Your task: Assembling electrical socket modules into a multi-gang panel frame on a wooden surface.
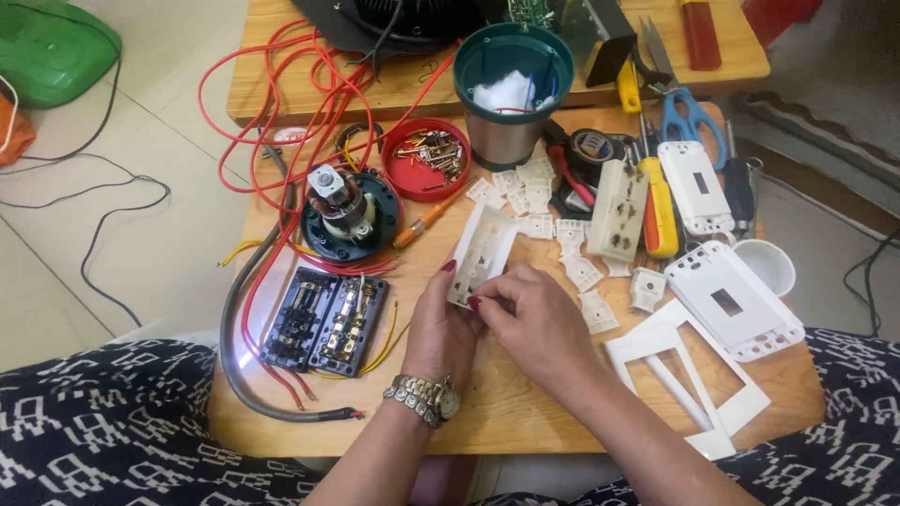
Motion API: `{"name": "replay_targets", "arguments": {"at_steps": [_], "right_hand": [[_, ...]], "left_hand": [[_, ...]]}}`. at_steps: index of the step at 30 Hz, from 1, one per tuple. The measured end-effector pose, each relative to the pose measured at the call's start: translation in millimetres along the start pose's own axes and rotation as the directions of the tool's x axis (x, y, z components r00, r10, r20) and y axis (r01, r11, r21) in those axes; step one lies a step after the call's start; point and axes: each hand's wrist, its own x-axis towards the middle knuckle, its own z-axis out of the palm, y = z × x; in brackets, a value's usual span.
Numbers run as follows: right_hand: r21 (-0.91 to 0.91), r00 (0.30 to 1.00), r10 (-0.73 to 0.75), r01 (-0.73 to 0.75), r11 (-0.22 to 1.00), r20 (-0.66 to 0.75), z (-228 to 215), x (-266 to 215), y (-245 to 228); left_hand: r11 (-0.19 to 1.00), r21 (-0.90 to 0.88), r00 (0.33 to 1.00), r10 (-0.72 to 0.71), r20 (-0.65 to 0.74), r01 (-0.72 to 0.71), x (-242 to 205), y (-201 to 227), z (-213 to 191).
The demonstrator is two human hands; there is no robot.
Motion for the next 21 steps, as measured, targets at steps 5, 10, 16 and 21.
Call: {"name": "replay_targets", "arguments": {"at_steps": [5,10,16,21], "right_hand": [[0.037,1.0,0.012,-0.012,0.999,-0.013,2.9,-2.0,2.3],[0.088,1.0,0.003,-0.001,0.996,-0.024,7.1,-1.5,3.9],[0.211,0.993,0.096,-0.08,0.974,-0.065,17.2,-2.4,-8.4],[0.211,0.991,0.107,-0.087,0.974,-0.086,16.6,-2.1,-7.3]], "left_hand": [[0.999,0.049,1.0,0.003,-0.001,-0.003,21.4,-11.7,-17.3],[0.996,0.079,0.999,0.049,-0.007,-0.048,18.1,-11.3,-14.9],[0.995,0.101,0.997,0.015,0.081,-0.023,35.6,-15.7,-34.2],[0.993,0.114,0.997,0.018,0.074,-0.026,31.1,-10.0,-24.6]]}}
